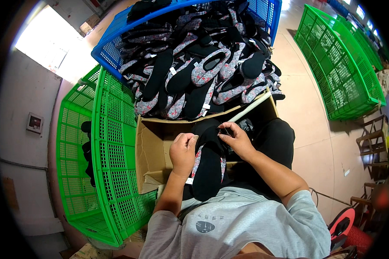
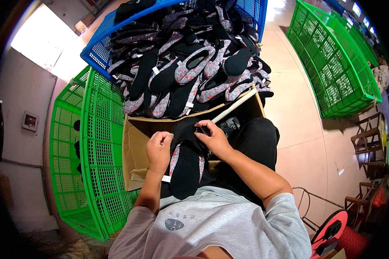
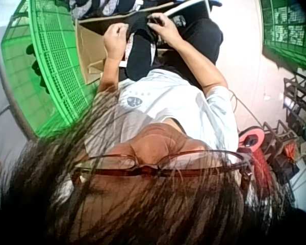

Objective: The person sits on the floor and sews the insole to the upper of a slipper using a needle and thread. They pull the thread through the fabric repeatedly to secure the parts together. The person handles multiple slippers from a blue crate, sewing them one by one.

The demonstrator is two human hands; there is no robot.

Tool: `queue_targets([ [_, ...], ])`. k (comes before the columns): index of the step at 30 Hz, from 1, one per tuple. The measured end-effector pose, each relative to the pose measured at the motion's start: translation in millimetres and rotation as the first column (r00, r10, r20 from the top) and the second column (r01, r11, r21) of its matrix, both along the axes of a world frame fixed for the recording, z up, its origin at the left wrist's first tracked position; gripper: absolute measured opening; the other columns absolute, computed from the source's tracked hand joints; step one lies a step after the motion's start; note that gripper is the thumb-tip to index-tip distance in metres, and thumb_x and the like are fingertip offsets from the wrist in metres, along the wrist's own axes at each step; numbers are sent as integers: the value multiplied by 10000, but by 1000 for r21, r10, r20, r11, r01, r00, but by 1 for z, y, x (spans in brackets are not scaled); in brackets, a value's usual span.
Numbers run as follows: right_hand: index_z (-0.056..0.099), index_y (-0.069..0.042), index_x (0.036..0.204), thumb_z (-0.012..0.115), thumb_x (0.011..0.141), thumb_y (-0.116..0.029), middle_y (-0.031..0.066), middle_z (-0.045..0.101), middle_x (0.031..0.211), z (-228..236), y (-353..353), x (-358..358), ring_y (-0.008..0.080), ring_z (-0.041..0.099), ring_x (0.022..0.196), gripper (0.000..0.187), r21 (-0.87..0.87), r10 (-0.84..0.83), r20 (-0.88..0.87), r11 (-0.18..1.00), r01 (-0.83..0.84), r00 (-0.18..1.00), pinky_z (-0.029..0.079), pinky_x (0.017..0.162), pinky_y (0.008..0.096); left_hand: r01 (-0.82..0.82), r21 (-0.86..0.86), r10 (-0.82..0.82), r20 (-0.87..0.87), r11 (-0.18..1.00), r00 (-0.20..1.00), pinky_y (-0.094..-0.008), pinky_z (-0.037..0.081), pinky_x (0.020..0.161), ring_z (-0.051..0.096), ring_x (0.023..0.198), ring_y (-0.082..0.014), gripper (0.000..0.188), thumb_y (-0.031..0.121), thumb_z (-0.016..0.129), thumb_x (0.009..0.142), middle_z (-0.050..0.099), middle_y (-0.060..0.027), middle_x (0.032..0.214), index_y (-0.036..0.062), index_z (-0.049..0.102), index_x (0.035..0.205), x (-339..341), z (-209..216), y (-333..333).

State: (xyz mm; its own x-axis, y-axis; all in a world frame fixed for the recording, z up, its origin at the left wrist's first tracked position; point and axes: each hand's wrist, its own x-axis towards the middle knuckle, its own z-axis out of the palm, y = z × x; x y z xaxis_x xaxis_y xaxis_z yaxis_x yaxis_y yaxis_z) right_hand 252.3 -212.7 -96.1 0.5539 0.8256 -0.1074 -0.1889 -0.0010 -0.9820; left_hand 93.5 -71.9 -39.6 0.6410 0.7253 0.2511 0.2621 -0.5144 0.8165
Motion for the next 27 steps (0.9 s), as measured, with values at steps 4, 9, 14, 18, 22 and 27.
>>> queue_targets([
  [4, 548, -46, 1213, 641, 920, 6, 20, 579, 1181, -1, 1, 0, 99, 553, 1094, 312, -13, -2, -4, 1000, 2, 1000, 454, 955, 248, 19, 93, -28, 96, 995, 995, -319, 513, 748, 649, 820, -266, 99, 17, 653, 844, 649, -130, 933, 20, 673, 942, 3, -1, 1],
  [9, 544, -42, 1221, 642, 922, 1, 26, 576, 1192, -1, 1, 0, 102, 553, 1100, 318, -5, -3, 26, 1000, 3, 1000, 453, 964, 250, 177, 150, -187, 55, 973, 981, -348, 499, 845, 634, 914, -277, 248, -23, 685, 762, 649, -125, 989, 17, 671, 1007, 7, 10, -7],
  [14, 537, -43, 1237, 642, 931, -25, 33, 574, 1199, 0, 0, 0, 105, 562, 1089, 324, 28, 3, 36, 1000, -4, 999, 462, 939, 250, 303, 363, -294, -82, 881, 952, -400, 471, 879, 577, 998, -307, 272, 23, 742, 685, 617, -94, 979, 58, 694, 950, 18, 17, -20],
  [18, 528, -48, 1258, 610, 971, -97, 38, 580, 1197, 7, -2, -1, 94, 582, 1040, 303, 70, 1, 45, 998, -4, 999, 469, 810, 229, 279, 477, -277, -76, 834, 958, -409, 481, 863, 592, 953, -295, 199, 16, 735, 687, 626, -83, 941, 57, 683, 875, 21, 6, -21],
  [22, 512, -44, 1285, 566, 1005, -166, 50, 586, 1189, 16, -7, 3, 76, 603, 981, 310, 80, 20, 16, 997, -21, 1000, 434, 702, 212, 209, 515, -247, 5, 831, 969, -400, 504, 805, 617, 889, -314, 190, -15, 742, 669, 653, -101, 882, 37, 668, 836, 19, -3, -20],
  [27, 524, -46, 1274, 588, 984, -213, 114, 627, 1134, 19, -11, 7, 218, 633, 1024, 340, -4, 35, 295, 999, -35, 955, 488, 893, 319, 150, 498, -220, 84, 854, 972, -396, 519, 763, 632, 843, -319, 195, -53, 744, 656, 665, -106, 851, 32, 644, 801, 17, -6, -18],
])
